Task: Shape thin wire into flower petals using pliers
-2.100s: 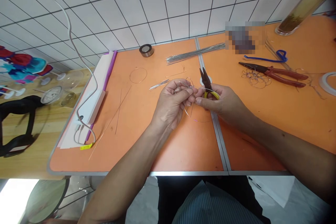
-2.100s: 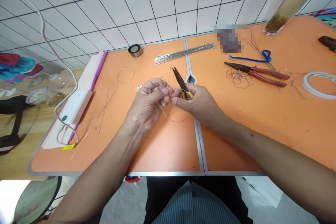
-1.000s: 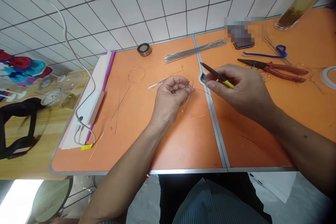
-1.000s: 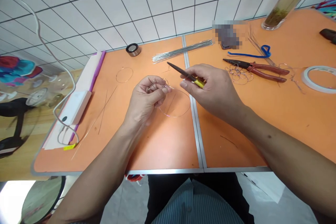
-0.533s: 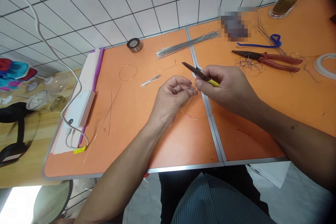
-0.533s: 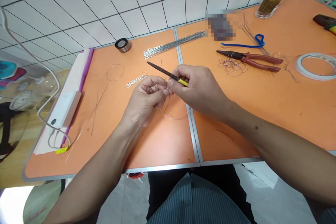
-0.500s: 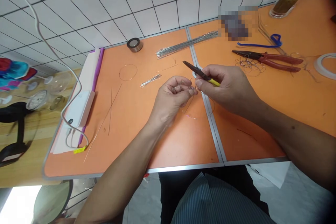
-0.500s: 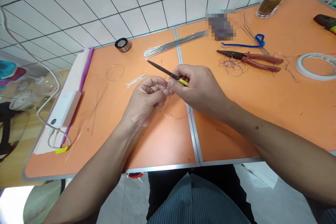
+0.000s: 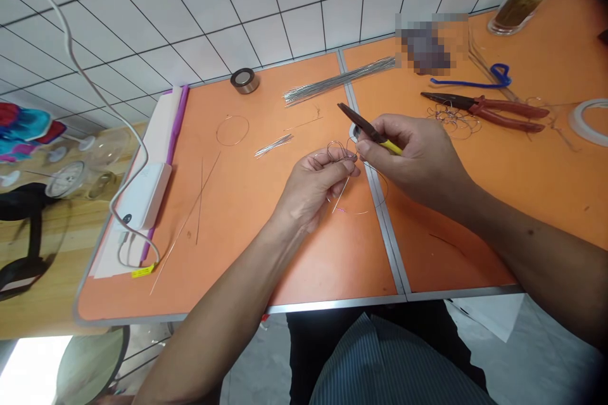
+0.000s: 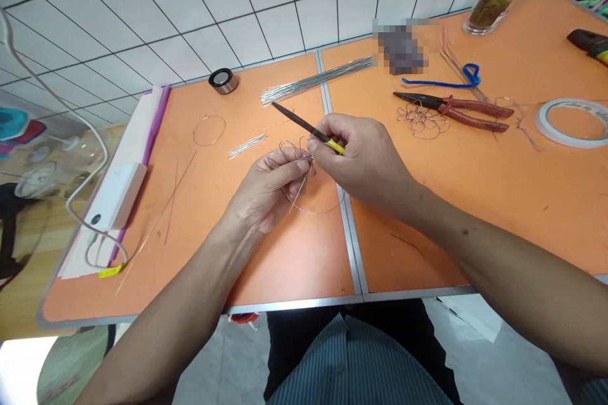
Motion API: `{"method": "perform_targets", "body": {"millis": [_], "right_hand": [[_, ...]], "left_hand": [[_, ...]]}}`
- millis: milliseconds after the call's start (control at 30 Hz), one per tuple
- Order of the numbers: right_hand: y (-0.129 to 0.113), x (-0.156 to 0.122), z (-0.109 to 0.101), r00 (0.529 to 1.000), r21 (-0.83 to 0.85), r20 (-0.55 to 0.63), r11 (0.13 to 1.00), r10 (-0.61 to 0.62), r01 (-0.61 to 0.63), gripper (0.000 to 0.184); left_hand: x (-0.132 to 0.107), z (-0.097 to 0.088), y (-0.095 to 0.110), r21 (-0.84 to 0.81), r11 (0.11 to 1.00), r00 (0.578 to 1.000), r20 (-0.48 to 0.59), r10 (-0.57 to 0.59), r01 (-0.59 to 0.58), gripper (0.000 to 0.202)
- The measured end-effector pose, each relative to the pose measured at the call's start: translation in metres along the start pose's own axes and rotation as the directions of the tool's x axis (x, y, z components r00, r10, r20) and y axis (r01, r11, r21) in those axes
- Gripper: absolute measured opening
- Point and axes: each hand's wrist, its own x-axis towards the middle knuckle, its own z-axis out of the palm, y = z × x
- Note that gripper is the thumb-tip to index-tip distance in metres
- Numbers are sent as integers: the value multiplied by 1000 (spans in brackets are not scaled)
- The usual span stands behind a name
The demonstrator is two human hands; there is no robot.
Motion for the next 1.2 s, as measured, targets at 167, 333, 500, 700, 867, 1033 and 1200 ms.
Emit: {"method": "perform_targets", "body": {"millis": [167, 333, 500, 700, 867, 1033, 1200], "right_hand": [[0, 0, -1, 1000, 15, 15, 1000, -18, 18, 20], [3, 2, -9, 995, -100, 20, 990, -102, 104, 21], [0, 2, -17, 987, -235, 48, 958, -156, 163, 26], [-3, -6, -10, 974, -425, 190, 884, -126, 197, 40], [-3, -11, -3, 986, -607, 148, 781, -72, 149, 37], [-9, -11, -4, 993, -637, 115, 769, 29, 52, 38], [-13, -8, -7, 986, -619, 132, 786, 103, 1, 41]], "left_hand": [[0, -1, 1, -1, 1000, 1000, -4, 24, -24, 5], [1, -6, 5, -35, 997, 998, -19, 61, -62, 5], [5, -7, 8, -71, 991, 991, -76, 111, -117, 9], [9, -9, 14, -146, 975, 977, -156, 146, -169, 10], [8, -10, 15, -168, 973, 980, -146, 136, -160, 13], [6, -11, 14, -199, 970, 989, -82, 125, -139, 11], [6, -13, 14, -179, 976, 992, -24, 124, -127, 13]]}}
